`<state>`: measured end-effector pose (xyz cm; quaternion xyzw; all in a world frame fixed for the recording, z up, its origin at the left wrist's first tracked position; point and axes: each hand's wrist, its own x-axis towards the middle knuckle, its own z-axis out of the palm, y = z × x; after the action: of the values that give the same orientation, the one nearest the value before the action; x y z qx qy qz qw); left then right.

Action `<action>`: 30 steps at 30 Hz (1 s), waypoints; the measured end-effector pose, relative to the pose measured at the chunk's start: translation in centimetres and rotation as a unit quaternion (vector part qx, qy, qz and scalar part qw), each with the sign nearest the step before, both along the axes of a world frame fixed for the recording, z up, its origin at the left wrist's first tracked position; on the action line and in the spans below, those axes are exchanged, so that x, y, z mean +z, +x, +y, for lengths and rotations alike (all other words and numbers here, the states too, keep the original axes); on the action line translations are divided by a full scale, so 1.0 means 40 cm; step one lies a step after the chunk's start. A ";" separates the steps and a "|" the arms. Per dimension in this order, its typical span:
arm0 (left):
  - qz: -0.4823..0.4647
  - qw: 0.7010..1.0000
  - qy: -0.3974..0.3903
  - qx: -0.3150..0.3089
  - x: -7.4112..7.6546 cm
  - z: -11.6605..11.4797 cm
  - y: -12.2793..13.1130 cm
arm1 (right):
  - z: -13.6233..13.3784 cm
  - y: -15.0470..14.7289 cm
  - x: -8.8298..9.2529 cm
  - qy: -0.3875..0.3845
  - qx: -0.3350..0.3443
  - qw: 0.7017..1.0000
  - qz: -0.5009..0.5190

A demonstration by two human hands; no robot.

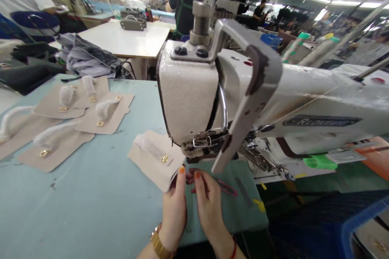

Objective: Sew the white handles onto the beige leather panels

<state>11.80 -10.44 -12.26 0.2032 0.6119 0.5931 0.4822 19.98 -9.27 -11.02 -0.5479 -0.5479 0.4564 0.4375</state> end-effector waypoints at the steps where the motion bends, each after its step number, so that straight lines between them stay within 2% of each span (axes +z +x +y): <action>1: 0.002 0.999 0.039 -0.010 -0.023 -0.026 -0.021 | 0.015 -0.014 0.017 -0.006 0.005 1.000 0.010; 3: 0.053 0.996 0.071 0.020 -0.065 -0.064 -0.092 | 0.042 -0.046 0.039 -0.018 0.019 0.999 0.018; 5: 0.180 0.978 0.092 0.047 -0.085 -0.061 -0.194 | 0.065 -0.079 0.047 -0.025 0.019 0.999 0.011; 6: 0.273 0.955 0.119 0.003 -0.083 -0.039 -0.248 | 0.074 -0.094 0.048 -0.025 0.012 1.000 0.004; 7: 0.366 0.914 0.158 -0.073 -0.072 -0.005 -0.299 | 0.081 -0.106 0.048 -0.023 0.002 1.000 -0.004; 8: 0.439 0.862 0.205 -0.150 -0.054 0.039 -0.342 | 0.086 -0.115 0.047 -0.020 -0.006 1.000 -0.010; 10: 0.509 0.749 0.279 -0.319 -0.005 0.133 -0.397 | 0.092 -0.121 0.046 -0.018 -0.015 1.000 -0.019; 12: 0.542 0.655 0.316 -0.421 0.049 0.205 -0.411 | 0.094 -0.112 0.046 -0.023 -0.001 1.000 -0.013; 14: 0.567 0.600 0.320 -0.465 0.093 0.234 -0.397 | 0.093 -0.094 0.049 -0.037 0.024 0.999 0.002; 16: 0.597 0.578 0.313 -0.459 0.124 0.226 -0.375 | 0.094 -0.075 0.055 -0.052 0.046 0.998 0.013; 20: 0.649 0.565 0.298 -0.414 0.151 0.180 -0.346 | 0.101 -0.055 0.065 -0.065 0.064 0.995 0.026; 25: 0.695 0.558 0.270 -0.363 0.147 0.153 -0.323 | 0.107 -0.043 0.067 -0.066 0.062 0.996 0.001; 30: 0.726 0.559 0.237 -0.322 0.138 0.146 -0.304 | 0.064 -0.010 0.043 -0.042 0.083 0.996 0.009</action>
<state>-0.36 -4.58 -6.75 0.8556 0.4863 0.1743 -0.0321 19.58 -6.70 -9.31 -0.5138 -0.5679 0.5187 0.3801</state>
